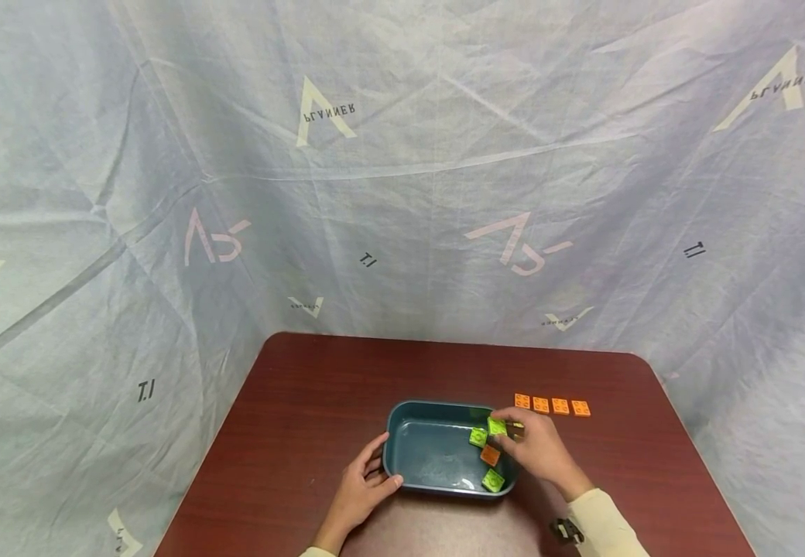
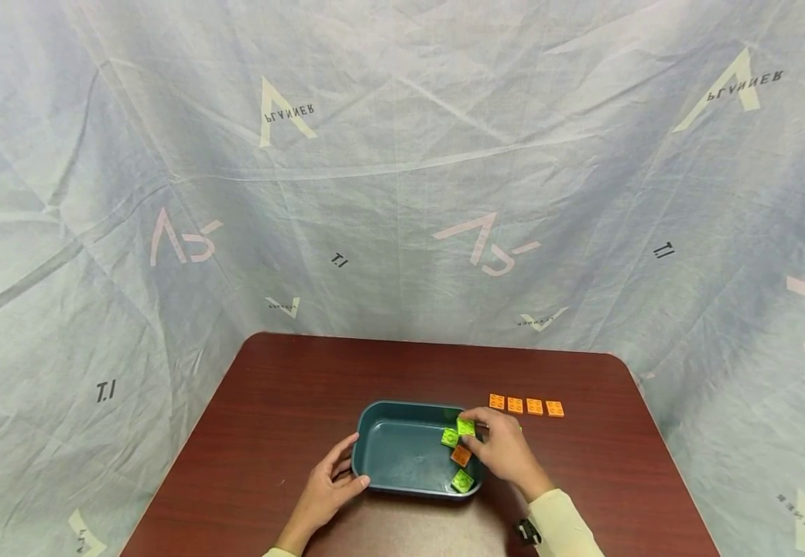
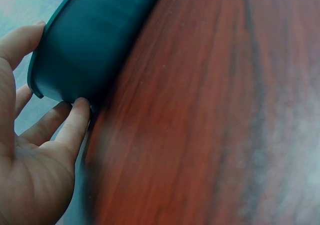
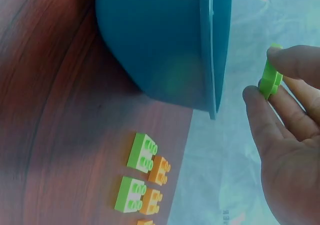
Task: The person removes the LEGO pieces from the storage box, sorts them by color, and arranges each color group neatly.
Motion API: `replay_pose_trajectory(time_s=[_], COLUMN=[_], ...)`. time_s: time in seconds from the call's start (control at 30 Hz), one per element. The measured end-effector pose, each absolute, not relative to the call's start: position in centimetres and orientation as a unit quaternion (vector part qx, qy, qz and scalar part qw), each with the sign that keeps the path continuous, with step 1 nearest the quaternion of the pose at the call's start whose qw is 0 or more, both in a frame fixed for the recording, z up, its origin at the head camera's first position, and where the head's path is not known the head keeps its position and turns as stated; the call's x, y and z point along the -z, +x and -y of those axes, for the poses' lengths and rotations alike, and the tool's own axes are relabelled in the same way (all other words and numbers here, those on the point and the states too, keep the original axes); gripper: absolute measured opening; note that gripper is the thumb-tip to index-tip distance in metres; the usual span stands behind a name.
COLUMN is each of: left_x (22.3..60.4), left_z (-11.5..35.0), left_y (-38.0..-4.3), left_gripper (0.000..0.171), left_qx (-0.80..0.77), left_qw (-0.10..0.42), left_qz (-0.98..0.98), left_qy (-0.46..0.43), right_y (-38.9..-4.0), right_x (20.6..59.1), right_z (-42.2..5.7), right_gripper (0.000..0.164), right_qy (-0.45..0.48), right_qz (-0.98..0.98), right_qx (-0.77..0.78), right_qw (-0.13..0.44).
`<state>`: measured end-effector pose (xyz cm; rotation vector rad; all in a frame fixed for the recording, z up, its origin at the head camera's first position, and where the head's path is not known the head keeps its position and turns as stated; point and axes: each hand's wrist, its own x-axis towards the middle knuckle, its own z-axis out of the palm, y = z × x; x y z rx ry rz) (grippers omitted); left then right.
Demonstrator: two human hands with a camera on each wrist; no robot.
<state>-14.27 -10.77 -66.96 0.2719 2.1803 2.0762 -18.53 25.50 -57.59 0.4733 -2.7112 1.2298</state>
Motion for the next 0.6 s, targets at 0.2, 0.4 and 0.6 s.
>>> replay_pose_trajectory(time_s=[0.2,0.4,0.6], left_x=[67.0,66.8,66.7], left_z=[10.8,10.8,10.8], left_y=[-14.3,-14.3,-14.3], left_gripper=[0.085,0.085,0.086], left_qx=[-0.686,-0.687,-0.691], left_qw=[0.062,0.069,0.070], left_qz=[-0.719,-0.717,-0.714], left_qy=[0.091,0.091,0.091], right_y=[-18.6,-18.6,-18.4], right_x=[57.6,58.0,58.3], right_z=[-26.8,-28.1,-29.5], right_gripper=[0.041,0.042,0.042], right_qy=[0.141,0.141,0.123], right_qz=[0.905,0.911,0.917], right_qx=[-0.395,-0.377,-0.366], right_qw=[0.070,0.095,0.099])
